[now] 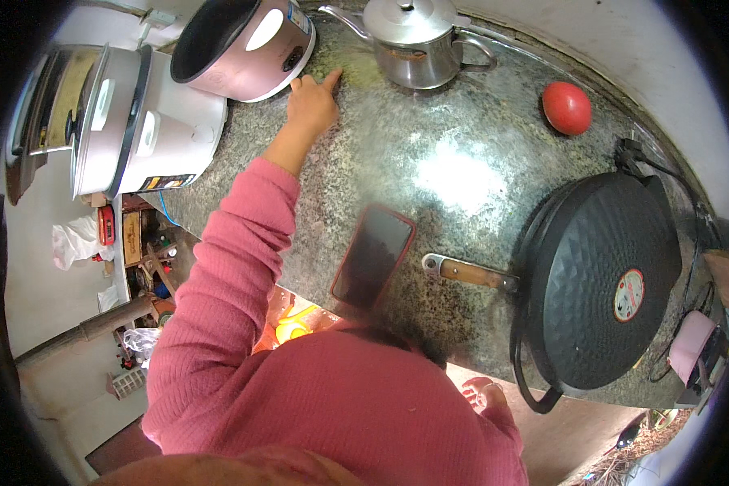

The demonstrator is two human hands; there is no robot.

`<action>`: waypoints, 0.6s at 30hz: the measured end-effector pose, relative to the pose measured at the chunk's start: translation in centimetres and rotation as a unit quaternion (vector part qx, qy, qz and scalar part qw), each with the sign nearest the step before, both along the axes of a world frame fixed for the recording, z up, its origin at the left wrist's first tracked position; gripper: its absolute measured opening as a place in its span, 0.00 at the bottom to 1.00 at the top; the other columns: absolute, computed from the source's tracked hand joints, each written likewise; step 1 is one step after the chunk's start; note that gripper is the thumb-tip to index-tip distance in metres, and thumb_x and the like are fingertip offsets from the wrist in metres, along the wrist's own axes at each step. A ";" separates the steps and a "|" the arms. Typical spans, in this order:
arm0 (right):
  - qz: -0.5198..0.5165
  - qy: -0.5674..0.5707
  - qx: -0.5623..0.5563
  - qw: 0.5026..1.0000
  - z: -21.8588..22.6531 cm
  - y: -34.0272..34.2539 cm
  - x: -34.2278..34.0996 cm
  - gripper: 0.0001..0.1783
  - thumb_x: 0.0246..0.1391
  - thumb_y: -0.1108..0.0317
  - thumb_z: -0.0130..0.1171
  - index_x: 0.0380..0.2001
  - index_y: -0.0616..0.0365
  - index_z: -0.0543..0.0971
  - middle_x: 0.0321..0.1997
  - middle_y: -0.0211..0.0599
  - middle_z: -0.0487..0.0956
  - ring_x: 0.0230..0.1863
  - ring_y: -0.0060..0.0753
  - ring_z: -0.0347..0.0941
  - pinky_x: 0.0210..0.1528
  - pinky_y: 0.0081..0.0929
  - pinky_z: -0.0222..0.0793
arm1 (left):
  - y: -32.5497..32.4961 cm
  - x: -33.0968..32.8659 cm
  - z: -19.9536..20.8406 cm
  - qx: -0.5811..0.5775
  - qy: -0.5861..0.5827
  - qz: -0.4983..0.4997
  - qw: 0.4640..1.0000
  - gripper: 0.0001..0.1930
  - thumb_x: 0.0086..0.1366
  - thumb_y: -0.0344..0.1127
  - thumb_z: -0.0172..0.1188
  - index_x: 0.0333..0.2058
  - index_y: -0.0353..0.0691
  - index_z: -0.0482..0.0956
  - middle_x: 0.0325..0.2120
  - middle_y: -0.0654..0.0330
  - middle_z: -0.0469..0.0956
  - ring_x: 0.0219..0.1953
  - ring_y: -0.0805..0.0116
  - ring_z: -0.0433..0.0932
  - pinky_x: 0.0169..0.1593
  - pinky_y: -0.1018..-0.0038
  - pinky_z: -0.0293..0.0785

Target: The person chops a mixture of meat and vegetables on a cutting board using a cleaver, then transfers the mixture into a metal bowl. They wash the bowl under running water and return to the cutting board to continue chopping and transferring the mixture.

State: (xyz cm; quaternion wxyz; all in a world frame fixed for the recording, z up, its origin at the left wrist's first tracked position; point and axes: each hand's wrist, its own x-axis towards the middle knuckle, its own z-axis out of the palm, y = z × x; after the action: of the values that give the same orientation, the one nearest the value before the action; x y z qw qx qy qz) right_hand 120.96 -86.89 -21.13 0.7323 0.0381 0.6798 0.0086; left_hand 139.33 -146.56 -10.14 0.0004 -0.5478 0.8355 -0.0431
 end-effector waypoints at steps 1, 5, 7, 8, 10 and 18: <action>-0.003 -0.002 0.006 1.000 -0.2 0.0 0.1 0.08 0.47 0.70 0.49 0.32 0.58 0.72 0.26 0.38 0.74 0.19 0.29 0.69 0.18 0.29 0.67 | -0.4 -0.2 0.0 -0.001 0.001 -0.003 1.000 0.25 0.50 0.31 0.49 0.49 0.59 0.64 0.33 0.51 0.66 0.40 0.51 0.63 0.41 0.65 0.65; -0.016 -0.008 0.020 1.000 -0.7 0.1 0.5 0.08 0.47 0.70 0.49 0.32 0.58 0.72 0.26 0.38 0.74 0.19 0.30 0.69 0.18 0.29 0.67 | -0.6 -0.1 0.6 -0.012 0.004 -0.034 0.999 0.26 0.48 0.29 0.50 0.48 0.60 0.66 0.32 0.53 0.66 0.39 0.53 0.63 0.39 0.67 0.65; -0.021 -0.010 0.024 0.999 -0.9 0.2 0.7 0.08 0.47 0.70 0.49 0.32 0.58 0.72 0.26 0.38 0.74 0.19 0.30 0.69 0.18 0.29 0.67 | 0.1 0.5 1.0 0.012 -0.011 -0.063 0.998 0.27 0.46 0.27 0.51 0.48 0.59 0.66 0.31 0.53 0.66 0.38 0.54 0.63 0.38 0.67 0.65; -0.023 -0.009 0.026 0.999 -0.8 0.3 0.8 0.08 0.47 0.70 0.49 0.32 0.58 0.72 0.26 0.38 0.74 0.19 0.30 0.69 0.18 0.29 0.67 | 0.5 0.9 1.1 0.007 -0.002 -0.094 0.996 0.28 0.45 0.26 0.51 0.47 0.59 0.67 0.31 0.54 0.66 0.38 0.54 0.64 0.38 0.67 0.65; -0.027 -0.011 0.029 0.999 -0.9 0.3 1.1 0.08 0.47 0.69 0.49 0.32 0.58 0.72 0.26 0.38 0.74 0.19 0.30 0.69 0.18 0.29 0.67 | 0.8 1.1 1.3 0.013 -0.017 -0.092 0.996 0.24 0.47 0.27 0.50 0.46 0.57 0.68 0.32 0.53 0.66 0.38 0.54 0.63 0.38 0.67 0.64; -0.034 -0.012 0.031 0.999 -1.5 0.3 1.2 0.08 0.47 0.69 0.49 0.32 0.58 0.72 0.26 0.38 0.74 0.20 0.30 0.69 0.19 0.30 0.67 | -0.5 -0.3 0.9 -0.021 0.005 -0.080 0.997 0.28 0.43 0.24 0.50 0.46 0.57 0.68 0.28 0.54 0.66 0.37 0.54 0.64 0.38 0.67 0.64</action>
State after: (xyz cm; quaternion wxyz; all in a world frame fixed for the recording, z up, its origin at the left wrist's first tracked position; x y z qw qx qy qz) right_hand 122.19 -86.59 -22.59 0.7390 0.0837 0.6685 0.0047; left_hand 139.07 -147.07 -9.21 -0.0185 -0.4789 0.8758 -0.0576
